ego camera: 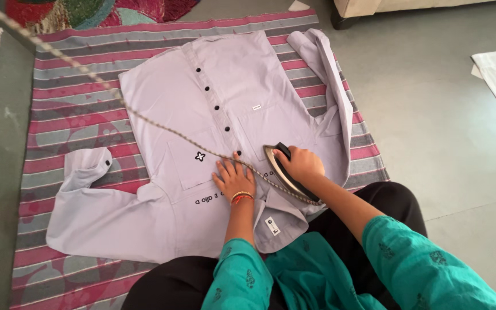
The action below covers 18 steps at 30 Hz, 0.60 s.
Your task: The person irons a light-colored button-up shirt laid out on a striped mat. They use an electric iron to smooth the front panels, sleeves, and collar, moving the iron back and forth while holding the fabric flat with their other hand.
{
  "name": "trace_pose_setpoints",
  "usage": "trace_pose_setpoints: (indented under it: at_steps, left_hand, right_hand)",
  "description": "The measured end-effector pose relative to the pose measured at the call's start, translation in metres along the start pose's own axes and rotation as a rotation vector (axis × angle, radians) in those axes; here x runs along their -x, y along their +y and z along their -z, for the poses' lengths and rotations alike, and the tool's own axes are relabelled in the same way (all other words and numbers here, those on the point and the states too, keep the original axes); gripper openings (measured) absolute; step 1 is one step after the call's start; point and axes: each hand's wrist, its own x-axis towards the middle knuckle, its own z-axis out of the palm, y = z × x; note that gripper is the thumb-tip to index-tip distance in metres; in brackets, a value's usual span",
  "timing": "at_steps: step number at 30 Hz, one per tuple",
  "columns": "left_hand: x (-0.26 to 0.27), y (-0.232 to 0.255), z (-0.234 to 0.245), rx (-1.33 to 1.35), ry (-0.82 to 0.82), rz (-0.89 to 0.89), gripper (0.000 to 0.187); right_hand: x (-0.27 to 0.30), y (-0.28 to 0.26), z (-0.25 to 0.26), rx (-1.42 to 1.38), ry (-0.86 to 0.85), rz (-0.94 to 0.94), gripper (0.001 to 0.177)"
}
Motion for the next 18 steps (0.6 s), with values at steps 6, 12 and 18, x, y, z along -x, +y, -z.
trace_pose_setpoints:
  at_steps: [6,12,18]
  left_hand:
    - [-0.002,-0.002,0.024,0.084,-0.01,-0.039,0.076]
    - [0.002,-0.005,0.036,0.167,0.058,-0.055,0.076]
    - [-0.003,-0.004,0.038,0.169,0.084,-0.096,0.08]
  right_hand:
    - [-0.039,0.001,0.008,-0.002,-0.008,0.037,0.069]
    - [-0.101,-0.005,0.009,0.025,0.007,0.105,0.068]
    - [-0.157,-0.023,0.01,0.033,0.008,0.18,0.069]
